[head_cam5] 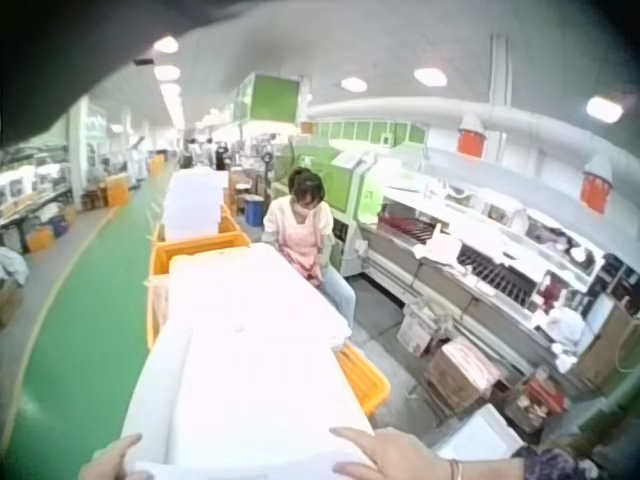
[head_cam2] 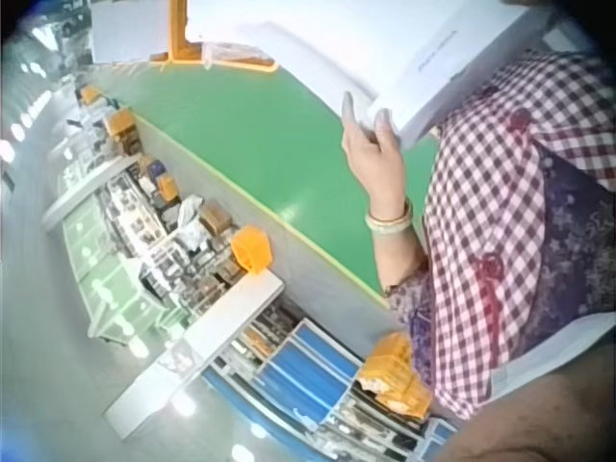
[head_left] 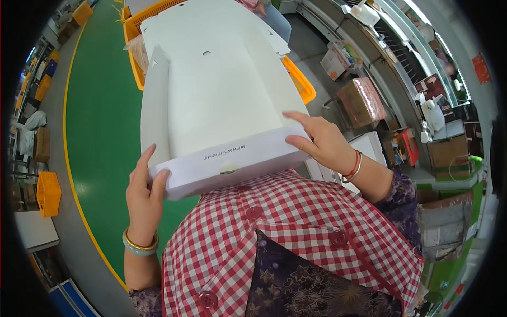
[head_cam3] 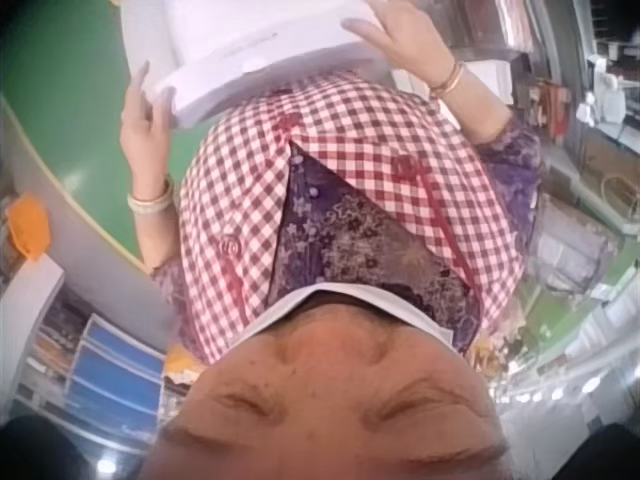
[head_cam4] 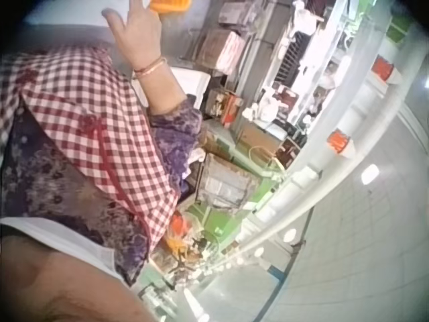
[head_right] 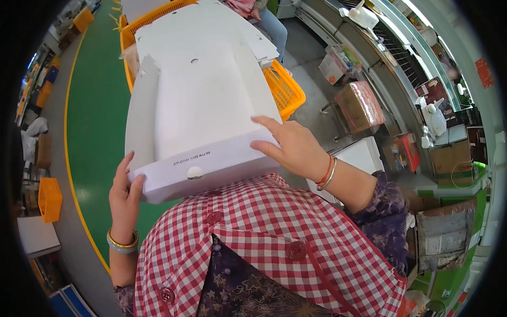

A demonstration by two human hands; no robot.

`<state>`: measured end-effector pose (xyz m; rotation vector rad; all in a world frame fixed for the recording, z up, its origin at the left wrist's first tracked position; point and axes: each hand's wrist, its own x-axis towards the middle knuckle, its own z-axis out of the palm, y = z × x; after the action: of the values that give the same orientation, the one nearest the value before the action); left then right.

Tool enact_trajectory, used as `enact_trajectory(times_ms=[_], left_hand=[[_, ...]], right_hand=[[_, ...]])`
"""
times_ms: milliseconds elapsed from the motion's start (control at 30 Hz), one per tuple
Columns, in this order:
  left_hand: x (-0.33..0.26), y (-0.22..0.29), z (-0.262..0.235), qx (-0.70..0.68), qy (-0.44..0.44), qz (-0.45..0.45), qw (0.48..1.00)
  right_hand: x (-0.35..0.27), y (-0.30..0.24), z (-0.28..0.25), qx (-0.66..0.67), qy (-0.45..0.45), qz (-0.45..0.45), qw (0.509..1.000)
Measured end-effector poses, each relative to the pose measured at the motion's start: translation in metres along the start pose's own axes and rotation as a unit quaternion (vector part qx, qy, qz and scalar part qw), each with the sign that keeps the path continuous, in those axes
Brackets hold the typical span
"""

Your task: The person assembles white cardboard boxes by folding flat pieces into shape. They repeatedly pick up a flat piece from a yellow crate, fold the sides to form a box, and place the finished unit into a stack on the floor. The process is repeated continuously throughout the clip.

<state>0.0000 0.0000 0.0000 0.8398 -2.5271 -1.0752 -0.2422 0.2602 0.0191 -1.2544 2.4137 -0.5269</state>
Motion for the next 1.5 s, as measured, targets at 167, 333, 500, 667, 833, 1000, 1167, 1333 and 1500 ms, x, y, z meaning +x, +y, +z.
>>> enact_trajectory(times_ms=[167, 333, 500, 667, 833, 1000, 1167, 1333, 1500], left_hand=[[-0.003, 0.008, -0.013, 0.090, -0.044, 0.065, 0.993], [0.014, 0.005, -0.017, 0.149, -0.081, 0.121, 0.978], [0.008, -0.005, -0.015, 0.200, -0.097, 0.224, 0.949], [-0.005, -0.003, -0.009, 0.123, -0.115, 0.230, 0.959], [-0.003, 0.007, -0.015, 0.144, -0.195, 0.204, 0.948], [0.017, 0.013, -0.002, 0.144, -0.225, 0.111, 0.957], [0.041, -0.016, 0.043, 0.151, -0.174, 0.101, 0.968], [0.067, -0.081, 0.113, 0.210, -0.202, 0.053, 0.955], [0.067, -0.092, 0.118, 0.243, -0.256, -0.007, 0.936]], right_hand=[[-0.006, -0.008, 0.003, -0.118, 0.161, -0.236, 0.951], [-0.007, -0.020, 0.002, -0.201, 0.180, -0.359, 0.893], [-0.004, -0.024, 0.004, -0.183, 0.106, -0.378, 0.901], [0.000, -0.017, 0.015, -0.192, 0.057, -0.330, 0.923], [0.011, -0.008, 0.022, -0.113, 0.071, -0.329, 0.935], [0.017, 0.004, 0.030, -0.075, 0.055, -0.284, 0.954], [0.047, 0.032, 0.055, -0.043, 0.098, -0.246, 0.963], [0.091, 0.077, 0.125, -0.051, 0.009, -0.172, 0.984], [0.100, 0.080, 0.128, -0.017, -0.101, -0.137, 0.985]])
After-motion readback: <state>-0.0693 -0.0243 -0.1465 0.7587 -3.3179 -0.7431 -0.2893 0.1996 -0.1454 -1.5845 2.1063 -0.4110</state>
